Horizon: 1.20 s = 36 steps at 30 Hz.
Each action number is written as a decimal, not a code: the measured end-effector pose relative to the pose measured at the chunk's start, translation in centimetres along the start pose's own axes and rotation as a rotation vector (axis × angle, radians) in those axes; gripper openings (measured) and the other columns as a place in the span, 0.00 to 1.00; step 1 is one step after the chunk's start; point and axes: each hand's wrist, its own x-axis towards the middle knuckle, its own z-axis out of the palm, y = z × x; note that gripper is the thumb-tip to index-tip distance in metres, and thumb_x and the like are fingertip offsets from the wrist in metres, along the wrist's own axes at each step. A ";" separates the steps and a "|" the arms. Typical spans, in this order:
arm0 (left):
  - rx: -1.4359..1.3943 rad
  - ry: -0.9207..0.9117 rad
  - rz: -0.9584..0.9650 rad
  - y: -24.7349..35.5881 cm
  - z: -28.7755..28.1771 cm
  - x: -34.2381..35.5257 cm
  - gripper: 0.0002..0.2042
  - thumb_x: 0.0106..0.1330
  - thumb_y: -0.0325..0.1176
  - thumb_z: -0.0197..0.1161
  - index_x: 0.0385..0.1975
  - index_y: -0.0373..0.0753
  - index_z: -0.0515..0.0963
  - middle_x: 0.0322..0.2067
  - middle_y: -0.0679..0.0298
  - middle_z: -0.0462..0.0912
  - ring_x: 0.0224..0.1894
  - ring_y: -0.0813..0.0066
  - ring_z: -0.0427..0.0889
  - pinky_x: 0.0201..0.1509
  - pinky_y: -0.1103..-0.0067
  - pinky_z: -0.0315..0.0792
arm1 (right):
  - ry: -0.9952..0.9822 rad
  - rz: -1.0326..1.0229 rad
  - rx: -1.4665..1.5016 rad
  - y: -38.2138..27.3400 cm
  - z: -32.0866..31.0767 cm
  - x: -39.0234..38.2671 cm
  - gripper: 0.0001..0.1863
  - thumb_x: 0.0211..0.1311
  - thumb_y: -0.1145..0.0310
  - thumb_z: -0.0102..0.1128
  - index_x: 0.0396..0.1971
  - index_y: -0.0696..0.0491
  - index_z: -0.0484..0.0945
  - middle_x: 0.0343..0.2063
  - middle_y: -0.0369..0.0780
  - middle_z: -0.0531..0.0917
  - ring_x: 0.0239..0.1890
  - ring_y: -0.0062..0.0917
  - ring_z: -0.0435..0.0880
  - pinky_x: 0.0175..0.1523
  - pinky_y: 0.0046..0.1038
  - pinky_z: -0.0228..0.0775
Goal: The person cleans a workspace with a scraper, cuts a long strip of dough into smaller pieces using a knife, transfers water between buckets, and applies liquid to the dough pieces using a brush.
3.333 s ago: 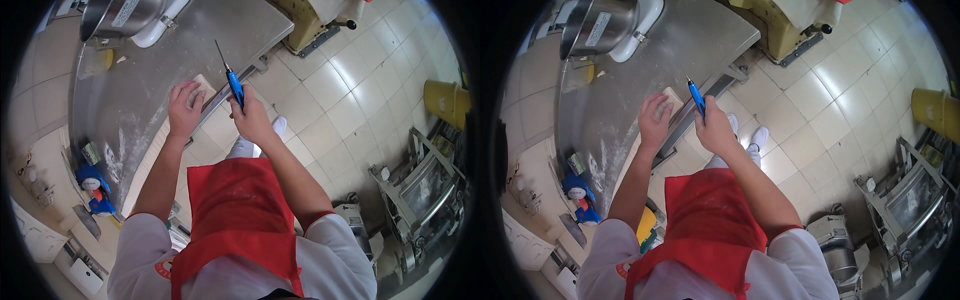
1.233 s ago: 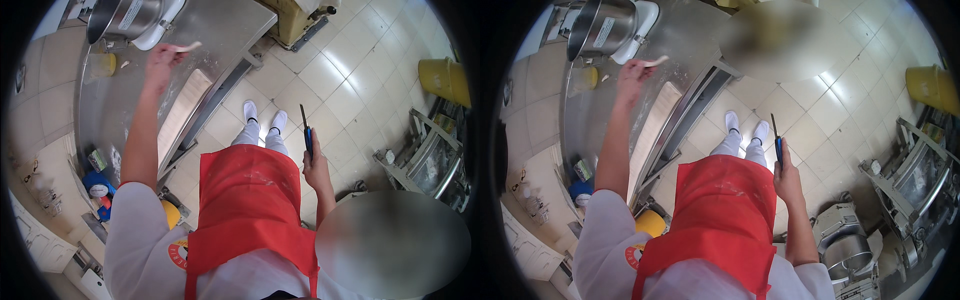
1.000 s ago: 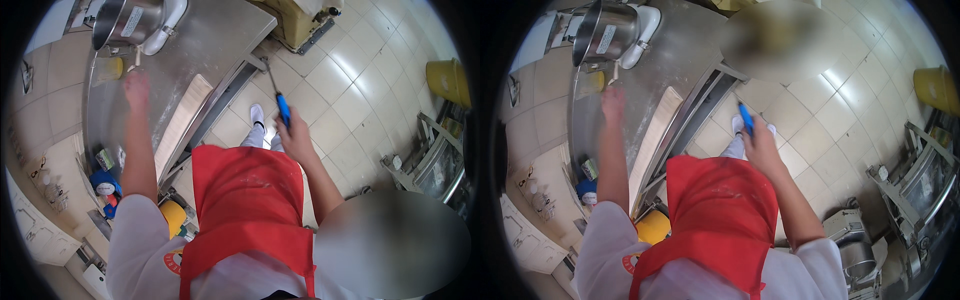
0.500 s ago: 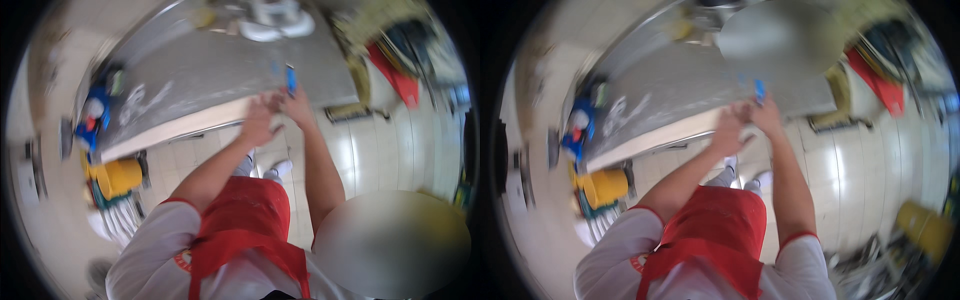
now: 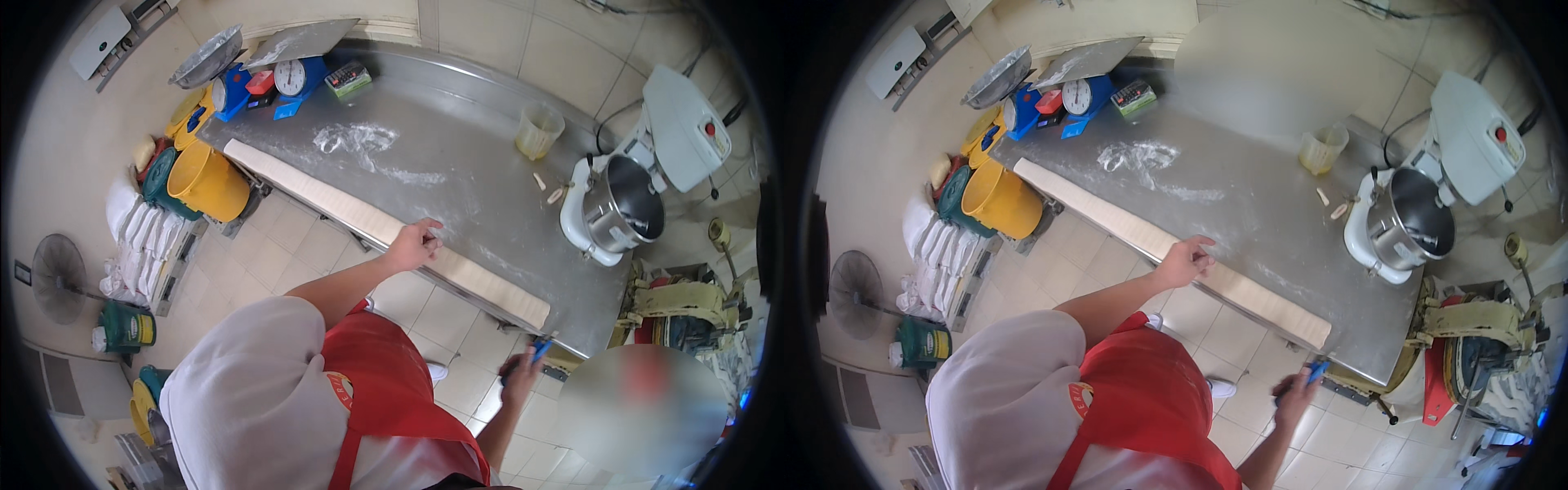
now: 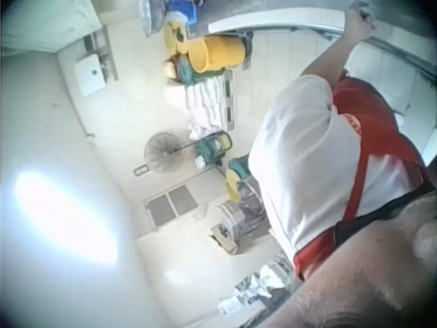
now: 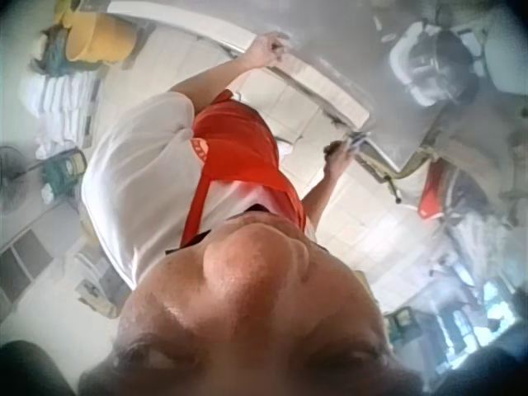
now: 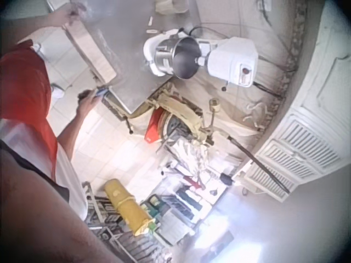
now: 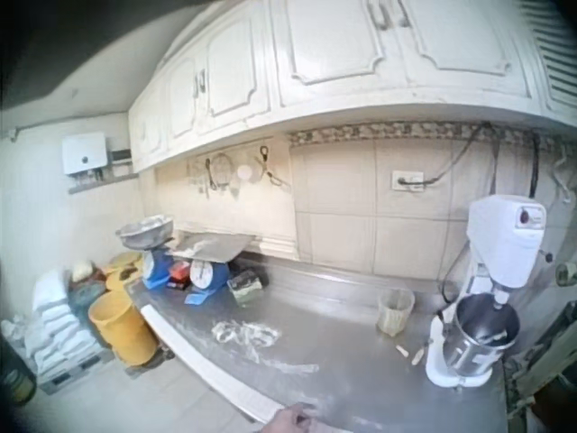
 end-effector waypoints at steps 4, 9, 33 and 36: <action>-0.443 -0.108 0.025 3.1 -3.8 3.2 0.19 0.74 0.35 0.63 0.61 0.36 0.73 0.36 0.55 0.88 0.42 0.69 0.88 0.50 0.77 0.81 | -0.356 -0.019 0.021 -2.6 13.9 -2.5 0.16 0.80 0.60 0.49 0.55 0.56 0.71 0.23 0.35 0.76 0.22 0.20 0.79 0.28 0.25 0.74; -0.696 -0.379 0.080 7.8 -7.8 4.5 0.22 0.71 0.30 0.66 0.63 0.35 0.73 0.40 0.52 0.89 0.45 0.67 0.88 0.57 0.73 0.79 | -0.485 -0.014 -0.112 -5.3 25.5 -2.0 0.13 0.79 0.61 0.50 0.49 0.56 0.72 0.22 0.35 0.76 0.20 0.19 0.78 0.26 0.24 0.71; 1.054 0.382 -0.105 -31.9 -52.4 37.7 0.18 0.68 0.42 0.63 0.54 0.40 0.82 0.55 0.57 0.83 0.50 0.60 0.85 0.56 0.67 0.78 | 0.251 0.244 -0.727 -4.6 30.5 -11.7 0.21 0.76 0.50 0.52 0.43 0.55 0.75 0.25 0.42 0.82 0.27 0.31 0.84 0.36 0.37 0.76; 1.030 0.418 -0.128 -32.1 -53.7 40.2 0.19 0.68 0.42 0.64 0.53 0.38 0.82 0.54 0.55 0.83 0.50 0.61 0.85 0.56 0.67 0.78 | 0.471 0.335 -0.705 -2.6 30.6 -17.1 0.20 0.76 0.51 0.53 0.42 0.56 0.74 0.25 0.43 0.81 0.27 0.31 0.84 0.36 0.36 0.76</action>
